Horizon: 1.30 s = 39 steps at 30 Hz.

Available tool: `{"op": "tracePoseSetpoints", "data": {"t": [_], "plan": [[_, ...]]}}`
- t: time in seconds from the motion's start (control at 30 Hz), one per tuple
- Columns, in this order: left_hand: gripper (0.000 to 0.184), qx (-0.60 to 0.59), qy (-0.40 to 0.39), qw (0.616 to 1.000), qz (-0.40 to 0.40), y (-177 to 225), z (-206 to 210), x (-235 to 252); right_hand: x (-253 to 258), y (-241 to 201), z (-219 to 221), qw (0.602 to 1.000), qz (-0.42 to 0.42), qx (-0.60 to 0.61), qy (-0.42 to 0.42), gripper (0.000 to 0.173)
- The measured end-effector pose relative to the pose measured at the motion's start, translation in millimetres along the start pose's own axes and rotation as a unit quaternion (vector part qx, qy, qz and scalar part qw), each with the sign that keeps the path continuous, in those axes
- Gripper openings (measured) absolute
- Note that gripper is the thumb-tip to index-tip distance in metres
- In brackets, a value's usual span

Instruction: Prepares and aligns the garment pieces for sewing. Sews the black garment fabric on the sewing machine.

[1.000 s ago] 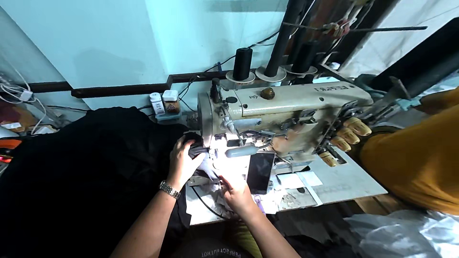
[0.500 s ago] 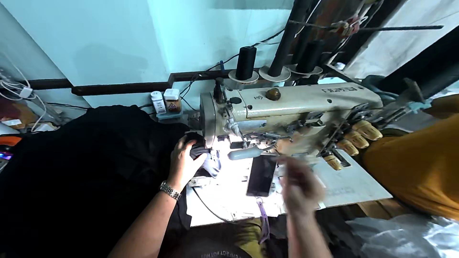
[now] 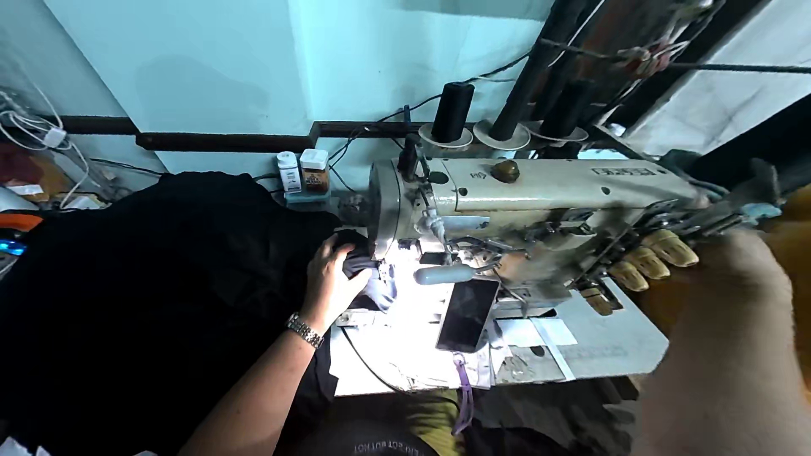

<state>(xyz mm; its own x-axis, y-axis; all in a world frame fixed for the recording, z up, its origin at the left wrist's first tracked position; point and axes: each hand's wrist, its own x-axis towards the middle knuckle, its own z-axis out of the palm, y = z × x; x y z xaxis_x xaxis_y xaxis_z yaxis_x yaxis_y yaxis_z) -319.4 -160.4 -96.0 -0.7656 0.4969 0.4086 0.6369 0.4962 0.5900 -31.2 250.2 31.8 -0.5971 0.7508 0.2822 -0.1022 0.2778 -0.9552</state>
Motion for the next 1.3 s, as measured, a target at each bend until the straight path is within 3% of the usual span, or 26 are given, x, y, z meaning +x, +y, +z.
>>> {"op": "tracePoseSetpoints", "data": {"t": [0.07, 0.13, 0.3, 0.43, 0.5, 0.57, 0.63, 0.7, 0.87, 0.93, 1.0, 1.03, 1.07, 1.13, 1.17, 1.23, 1.3], "plan": [[0.057, -0.001, -0.006, 1.0, -0.004, 0, -1, 0, 3, -24, 11, 0.993, 0.056, -0.102, 0.027, 0.04], [0.058, -0.003, -0.008, 1.0, -0.004, 0, -1, 1, 4, -31, 13, 0.99, 0.072, -0.108, 0.048, 0.044], [0.058, -0.001, -0.011, 1.0, -0.012, 1, 0, 1, 0, 7, -15, 0.999, -0.008, 0.045, -0.022, 0.016], [0.057, -0.003, -0.012, 1.0, -0.012, 1, 0, 2, 14, -19, -9, 0.989, 0.072, -0.126, 0.013, 0.041], [0.057, -0.003, -0.015, 1.0, -0.015, 2, 0, 2, 13, -29, -1, 0.988, 0.085, -0.129, 0.018, 0.048], [0.057, -0.001, -0.016, 1.0, -0.017, 2, 0, 3, 6, -22, -3, 0.995, 0.051, -0.077, 0.024, 0.044], [0.056, 0.005, -0.015, 1.0, -0.017, 3, -2, 2, 1, -2, -12, 1.0, 0.006, -0.025, 0.009, 0.027], [0.056, 0.01, -0.01, 1.0, -0.012, 1, -1, 0, 3, 9, -20, 1.0, 0.006, -0.003, -0.01, 0.021], [0.057, 0.013, -0.007, 1.0, -0.009, 2, 0, 0, 6, -67, 34, 0.97, 0.148, -0.189, 0.05, 0.041], [0.056, 0.008, -0.009, 1.0, -0.01, 2, -1, 1, 4, -59, 26, 0.981, 0.106, -0.157, 0.043, 0.044], [0.055, 0.008, -0.005, 1.0, -0.011, 2, 0, 1, -6, -42, 27, 0.99, 0.052, -0.106, 0.076, 0.033], [0.055, 0.007, -0.006, 1.0, -0.015, 2, 1, 0, -9, -29, 11, 0.999, 0.03, -0.036, 0.022, 0.024], [0.055, 0.004, -0.009, 1.0, -0.018, 2, 1, -1, -13, -20, 9, 0.999, 0.017, 0.021, 0.023, 0.02], [0.056, 0.005, -0.008, 1.0, -0.018, 2, 1, -1, -21, -18, 26, 0.995, 0.006, 0.074, 0.066, 0.028], [0.056, 0.007, -0.008, 1.0, -0.018, 2, 1, -1, -13, -10, -2, 0.991, -0.02, 0.095, -0.088, 0.029], [0.058, 0.009, -0.007, 1.0, -0.018, 2, 1, -1, -21, -50, 35, 0.997, 0.057, -0.032, 0.033, 0.029], [0.058, 0.011, -0.004, 1.0, -0.015, 2, 1, 0, -21, -93, 64, 0.974, 0.145, -0.16, 0.061, 0.038]]}}
